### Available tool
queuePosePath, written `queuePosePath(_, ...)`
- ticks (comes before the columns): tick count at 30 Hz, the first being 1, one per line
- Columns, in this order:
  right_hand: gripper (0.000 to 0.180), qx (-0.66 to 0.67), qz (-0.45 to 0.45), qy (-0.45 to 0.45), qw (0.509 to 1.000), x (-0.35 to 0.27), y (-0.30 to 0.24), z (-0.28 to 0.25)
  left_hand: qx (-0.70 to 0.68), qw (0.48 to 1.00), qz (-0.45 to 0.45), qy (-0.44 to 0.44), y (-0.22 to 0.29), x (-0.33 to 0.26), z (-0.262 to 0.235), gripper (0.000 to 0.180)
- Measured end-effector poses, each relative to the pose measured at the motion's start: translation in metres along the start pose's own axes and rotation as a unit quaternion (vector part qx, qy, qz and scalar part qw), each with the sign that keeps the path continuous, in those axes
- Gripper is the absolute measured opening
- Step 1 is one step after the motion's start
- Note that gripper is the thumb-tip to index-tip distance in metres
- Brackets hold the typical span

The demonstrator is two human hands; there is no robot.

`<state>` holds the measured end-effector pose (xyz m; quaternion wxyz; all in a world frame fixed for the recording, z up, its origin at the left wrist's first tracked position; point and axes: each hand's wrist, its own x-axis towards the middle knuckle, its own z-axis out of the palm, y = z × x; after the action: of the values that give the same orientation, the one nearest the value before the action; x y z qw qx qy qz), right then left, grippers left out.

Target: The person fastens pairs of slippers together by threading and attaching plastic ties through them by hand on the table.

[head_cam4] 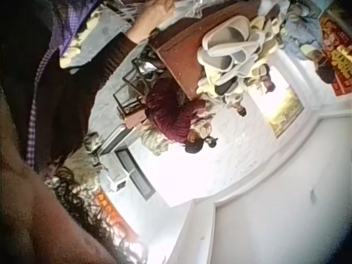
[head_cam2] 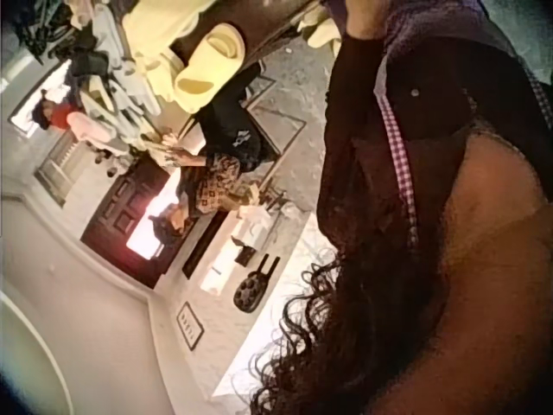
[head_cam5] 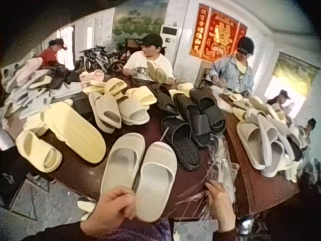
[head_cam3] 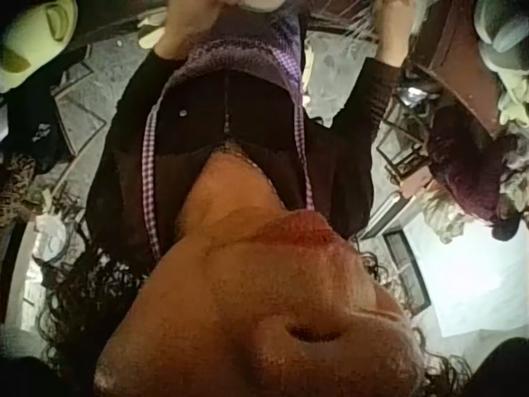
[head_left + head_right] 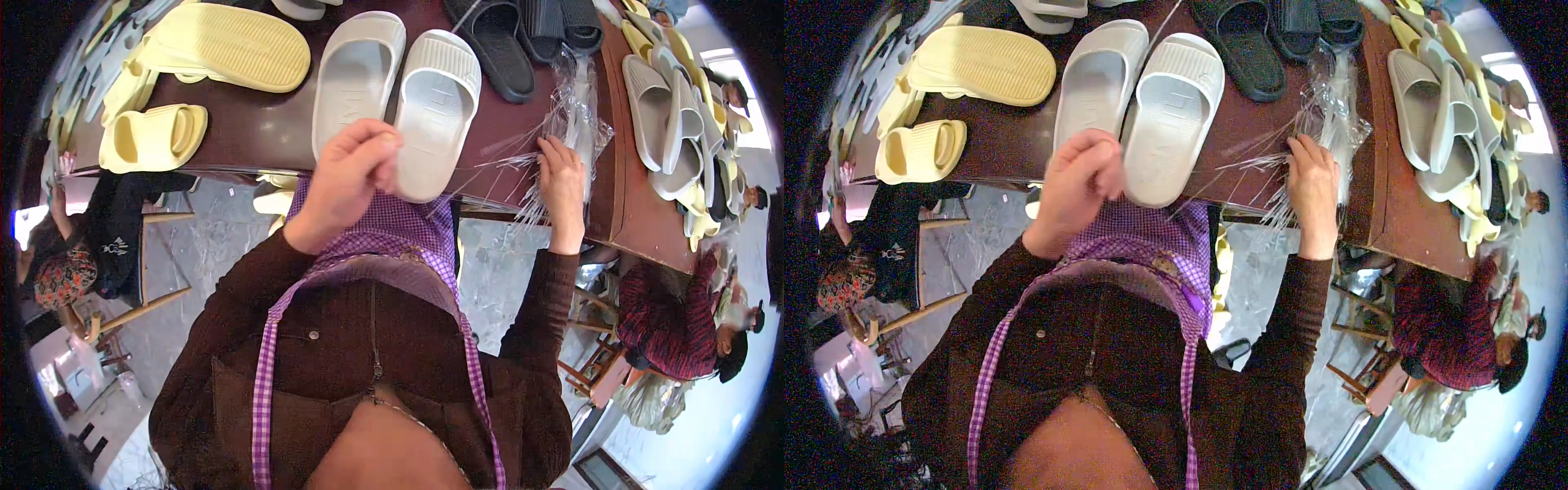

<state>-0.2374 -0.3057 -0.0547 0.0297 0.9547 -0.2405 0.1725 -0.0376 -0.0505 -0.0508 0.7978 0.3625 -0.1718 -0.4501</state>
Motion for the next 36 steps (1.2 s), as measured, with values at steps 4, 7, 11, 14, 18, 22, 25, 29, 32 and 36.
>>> queuePosePath(4,0.027,-0.003,-0.001,0.003,1.000,0.001,-0.002,-0.002,-0.029,0.999,0.024,0.034,0.024,-0.010,-0.015,0.010)
queuePosePath(7,0.027,0.028,0.000,-0.022,0.999,0.002,-0.004,-0.014,-0.034,0.997,0.040,0.049,0.038,-0.017,-0.022,0.010)
queuePosePath(11,0.033,0.075,0.000,0.005,0.997,0.002,-0.007,-0.031,-0.034,0.996,0.062,0.053,0.052,-0.028,-0.026,0.010)
queuePosePath(14,0.035,0.077,0.002,0.039,0.996,-0.002,-0.022,-0.053,-0.025,0.995,0.081,0.050,0.067,-0.036,-0.027,0.010)
queuePosePath(18,0.032,0.142,-0.007,0.097,0.985,0.003,-0.074,-0.079,0.104,0.992,0.017,0.072,0.086,-0.037,-0.014,0.010)
queuePosePath(22,0.030,0.220,-0.168,0.098,0.956,0.017,-0.156,-0.101,0.351,0.934,0.053,-0.034,0.075,-0.032,0.010,0.010)
queuePosePath(25,0.024,0.228,-0.263,0.086,0.934,0.034,-0.171,-0.097,0.431,0.885,0.145,-0.101,0.073,-0.030,0.023,0.009)
queuePosePath(29,0.016,0.256,-0.263,0.069,0.928,0.040,-0.173,-0.092,0.509,0.825,0.210,-0.127,0.082,-0.032,0.027,0.009)
queuePosePath(32,0.012,0.307,-0.219,0.048,0.925,0.039,-0.165,-0.094,0.571,0.759,0.286,-0.129,0.086,-0.033,0.024,0.010)
queuePosePath(36,0.009,0.347,-0.153,-0.051,0.924,0.031,-0.149,-0.108,0.654,0.647,0.359,-0.157,0.093,-0.044,0.023,0.013)
